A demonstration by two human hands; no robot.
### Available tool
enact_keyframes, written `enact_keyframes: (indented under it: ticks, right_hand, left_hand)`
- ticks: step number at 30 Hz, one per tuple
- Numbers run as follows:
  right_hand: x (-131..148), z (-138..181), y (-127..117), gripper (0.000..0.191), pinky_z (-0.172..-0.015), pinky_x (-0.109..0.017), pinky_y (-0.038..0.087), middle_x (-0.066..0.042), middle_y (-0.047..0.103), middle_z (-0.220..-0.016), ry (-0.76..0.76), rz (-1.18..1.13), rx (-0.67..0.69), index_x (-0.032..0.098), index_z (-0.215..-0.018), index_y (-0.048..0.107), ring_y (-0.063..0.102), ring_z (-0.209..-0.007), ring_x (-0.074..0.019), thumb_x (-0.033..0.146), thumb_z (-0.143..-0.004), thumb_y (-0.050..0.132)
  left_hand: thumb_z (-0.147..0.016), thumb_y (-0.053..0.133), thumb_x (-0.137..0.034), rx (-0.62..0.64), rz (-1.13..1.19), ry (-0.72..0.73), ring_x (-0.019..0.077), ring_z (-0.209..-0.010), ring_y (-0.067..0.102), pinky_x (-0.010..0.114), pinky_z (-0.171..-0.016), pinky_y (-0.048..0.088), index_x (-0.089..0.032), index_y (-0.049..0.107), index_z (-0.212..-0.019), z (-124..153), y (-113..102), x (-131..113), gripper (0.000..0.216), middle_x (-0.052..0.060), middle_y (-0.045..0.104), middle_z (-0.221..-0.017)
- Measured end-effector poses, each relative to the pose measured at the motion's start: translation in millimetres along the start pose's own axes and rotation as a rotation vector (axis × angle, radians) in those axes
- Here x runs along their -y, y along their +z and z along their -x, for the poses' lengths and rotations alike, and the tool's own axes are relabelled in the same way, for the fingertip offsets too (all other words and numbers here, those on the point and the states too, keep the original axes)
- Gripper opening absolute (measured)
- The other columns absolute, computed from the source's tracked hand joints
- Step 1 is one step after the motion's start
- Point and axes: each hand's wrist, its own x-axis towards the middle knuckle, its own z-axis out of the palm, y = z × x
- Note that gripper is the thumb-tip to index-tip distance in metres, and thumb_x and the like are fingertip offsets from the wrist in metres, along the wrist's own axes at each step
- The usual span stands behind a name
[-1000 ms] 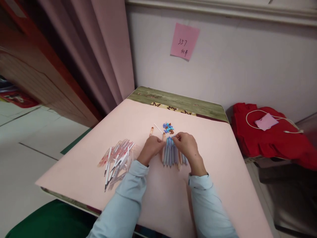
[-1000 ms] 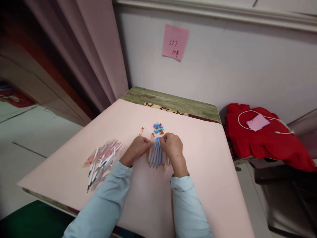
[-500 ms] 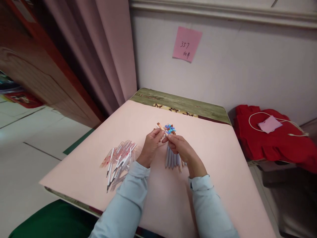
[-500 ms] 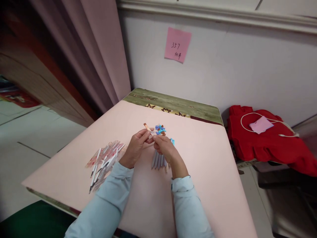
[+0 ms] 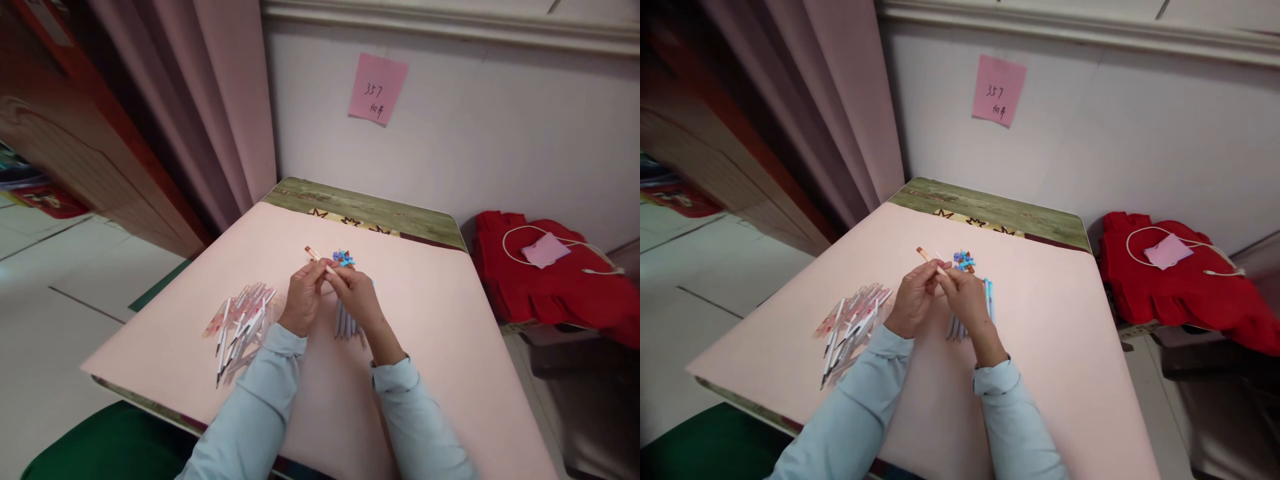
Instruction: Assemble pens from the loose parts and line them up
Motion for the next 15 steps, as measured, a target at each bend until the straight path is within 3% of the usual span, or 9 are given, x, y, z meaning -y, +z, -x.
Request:
enact_keyframes:
  ticks: [4,7,10,15]
  right_hand:
    - [6.2,2.9,-0.3,0.021,-0.07,-0.024,0.04,-0.001,0.071,-0.08,0.014,0.249,-0.07,0.027,-0.098,0.072,0.061,-0.074,-0.0165,0.038,-0.09,0.056]
    - [5.1,2.2,-2.2,0.037,-0.061,-0.024,0.041,-0.002,0.067,-0.068,0.172,0.065,0.026,0.021,-0.092,0.071,0.059,-0.061,-0.0158,0.053,-0.091,0.052]
    - [-2.0,-0.5,-3.6,0.061,-0.048,-0.025,0.035,0.001,0.051,-0.047,0.306,-0.228,0.146,0.017,-0.074,0.068,0.044,-0.041,-0.0122,0.065,-0.093,0.036]
    - [-13.1,-3.6,-0.4,0.042,-0.052,-0.023,0.037,0.002,0.057,-0.059,0.221,-0.333,0.016,0.018,-0.075,0.063,0.048,-0.051,-0.0107,0.06,-0.075,0.066]
  left_hand:
    - [-0.073,0.076,-0.036,-0.022,-0.029,-0.01,0.0185,-0.091,0.067,0.03,-0.088,0.051,-0.016,0.073,-0.082,-0.3,-0.4,-1.6,0.023,0.006,0.073,-0.09]
    - [-0.075,0.074,-0.039,-0.027,-0.028,-0.046,0.0195,-0.091,0.068,0.032,-0.086,0.052,-0.017,0.071,-0.088,0.3,-0.5,-3.8,0.025,0.007,0.073,-0.095]
    - [-0.077,0.072,-0.039,-0.016,-0.036,-0.07,0.0189,-0.09,0.068,0.032,-0.083,0.053,-0.017,0.07,-0.087,1.4,-0.7,-4.8,0.025,0.006,0.072,-0.093]
    - [-0.073,0.076,-0.034,-0.036,0.022,-0.038,0.0163,-0.086,0.067,0.028,-0.083,0.053,-0.015,0.072,-0.083,-0.4,-1.5,-2.9,0.022,0.006,0.072,-0.09]
